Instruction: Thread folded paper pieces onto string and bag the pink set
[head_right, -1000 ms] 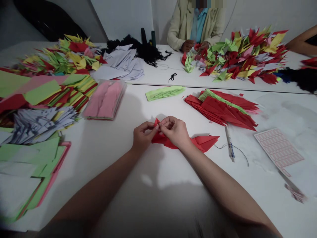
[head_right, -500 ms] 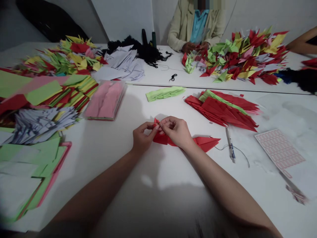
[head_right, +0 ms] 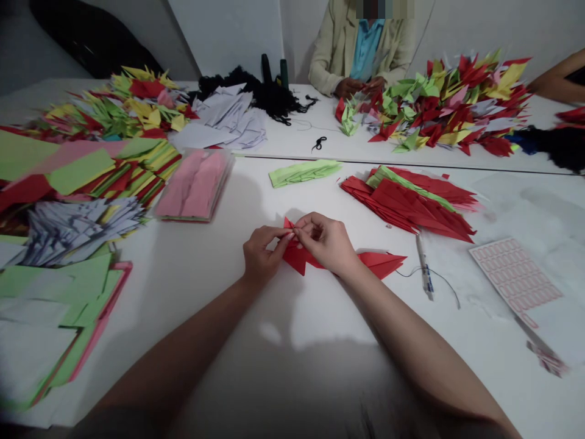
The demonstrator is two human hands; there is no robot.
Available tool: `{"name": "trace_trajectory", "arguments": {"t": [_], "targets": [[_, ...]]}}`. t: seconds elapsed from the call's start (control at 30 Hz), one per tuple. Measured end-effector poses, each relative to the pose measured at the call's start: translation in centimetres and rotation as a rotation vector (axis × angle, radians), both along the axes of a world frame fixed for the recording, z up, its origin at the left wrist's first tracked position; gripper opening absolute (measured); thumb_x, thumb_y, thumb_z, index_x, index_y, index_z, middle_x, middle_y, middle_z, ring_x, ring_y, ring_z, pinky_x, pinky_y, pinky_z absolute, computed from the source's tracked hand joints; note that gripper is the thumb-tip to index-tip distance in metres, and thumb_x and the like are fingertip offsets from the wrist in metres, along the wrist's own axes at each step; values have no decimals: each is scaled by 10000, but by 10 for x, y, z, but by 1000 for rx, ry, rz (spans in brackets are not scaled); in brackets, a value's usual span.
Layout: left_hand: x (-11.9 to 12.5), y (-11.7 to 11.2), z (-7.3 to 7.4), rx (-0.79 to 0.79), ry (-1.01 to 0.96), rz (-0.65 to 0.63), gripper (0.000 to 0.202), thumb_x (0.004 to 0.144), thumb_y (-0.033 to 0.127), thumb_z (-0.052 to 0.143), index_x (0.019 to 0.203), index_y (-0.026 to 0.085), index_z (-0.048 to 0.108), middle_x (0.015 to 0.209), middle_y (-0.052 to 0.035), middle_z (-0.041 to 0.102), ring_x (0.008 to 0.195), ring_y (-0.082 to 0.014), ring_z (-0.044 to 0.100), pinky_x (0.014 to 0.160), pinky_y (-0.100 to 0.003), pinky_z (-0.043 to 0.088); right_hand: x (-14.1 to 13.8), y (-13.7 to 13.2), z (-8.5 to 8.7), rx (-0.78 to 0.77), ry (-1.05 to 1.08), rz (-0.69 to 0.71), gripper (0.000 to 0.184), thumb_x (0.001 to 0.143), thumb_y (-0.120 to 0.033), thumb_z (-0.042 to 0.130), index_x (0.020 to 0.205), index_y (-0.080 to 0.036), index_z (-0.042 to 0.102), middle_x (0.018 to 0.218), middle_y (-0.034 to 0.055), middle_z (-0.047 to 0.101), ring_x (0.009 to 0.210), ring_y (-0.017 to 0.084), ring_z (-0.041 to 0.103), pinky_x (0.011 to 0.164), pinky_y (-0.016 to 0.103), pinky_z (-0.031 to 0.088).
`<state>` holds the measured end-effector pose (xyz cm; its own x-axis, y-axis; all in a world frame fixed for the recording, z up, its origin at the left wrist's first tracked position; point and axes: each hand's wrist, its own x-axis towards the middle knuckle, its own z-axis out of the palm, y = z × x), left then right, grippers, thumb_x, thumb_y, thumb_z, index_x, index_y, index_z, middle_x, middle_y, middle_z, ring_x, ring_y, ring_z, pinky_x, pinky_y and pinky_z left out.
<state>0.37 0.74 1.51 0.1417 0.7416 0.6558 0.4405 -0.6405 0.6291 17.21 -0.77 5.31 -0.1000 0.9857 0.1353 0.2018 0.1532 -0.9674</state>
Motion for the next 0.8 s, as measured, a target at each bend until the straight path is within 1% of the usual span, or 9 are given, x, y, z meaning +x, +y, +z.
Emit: {"name": "trace_trajectory", "arguments": {"t": [0.13, 0.27, 0.4, 0.5, 0.6, 0.8], "targets": [[1, 0, 0, 2, 13, 12, 83, 877, 255, 648, 881, 211, 718, 800, -6, 742, 733, -137, 656, 740, -294, 461, 2, -1, 1, 68, -66, -11, 111, 859, -302, 650, 894, -199, 633, 711, 13, 678, 661, 167, 661, 631, 296, 511], [3, 0, -3, -75, -52, 21, 73, 865, 261, 657, 872, 217, 715, 823, -6, 744, 743, -140, 665, 752, -299, 488, 1, 0, 0, 54, -10, 6, 92, 856, -287, 655, 882, -201, 634, 750, 24, 702, 694, 176, 681, 654, 301, 531], [4, 0, -5, -144, -107, 27, 86, 856, 283, 661, 874, 225, 721, 831, -11, 746, 752, -149, 674, 751, -307, 516, 0, 1, -2, 33, 42, 17, 123, 859, -308, 655, 910, -196, 650, 783, 33, 721, 720, 179, 697, 694, 308, 549], [4, 1, -6, -150, -115, 12, 90, 858, 281, 655, 867, 223, 724, 823, -14, 745, 739, -145, 668, 747, -305, 521, 0, 1, -3, 45, 25, 16, 140, 858, -327, 656, 903, -194, 656, 774, 32, 718, 716, 178, 693, 691, 307, 546], [4, 1, -6, -142, -108, 7, 85, 855, 280, 659, 861, 221, 720, 822, -14, 743, 734, -143, 663, 744, -303, 518, 1, 1, -3, 67, 0, 14, 128, 855, -315, 657, 900, -195, 651, 773, 28, 708, 707, 171, 682, 685, 303, 535], [2, 1, -2, -115, -47, -14, 102, 874, 292, 644, 871, 216, 712, 822, -17, 741, 761, -150, 668, 758, -309, 503, 3, 1, -2, 68, -39, 28, 157, 866, -349, 639, 925, -203, 630, 755, 16, 686, 681, 163, 658, 671, 302, 512]]}}
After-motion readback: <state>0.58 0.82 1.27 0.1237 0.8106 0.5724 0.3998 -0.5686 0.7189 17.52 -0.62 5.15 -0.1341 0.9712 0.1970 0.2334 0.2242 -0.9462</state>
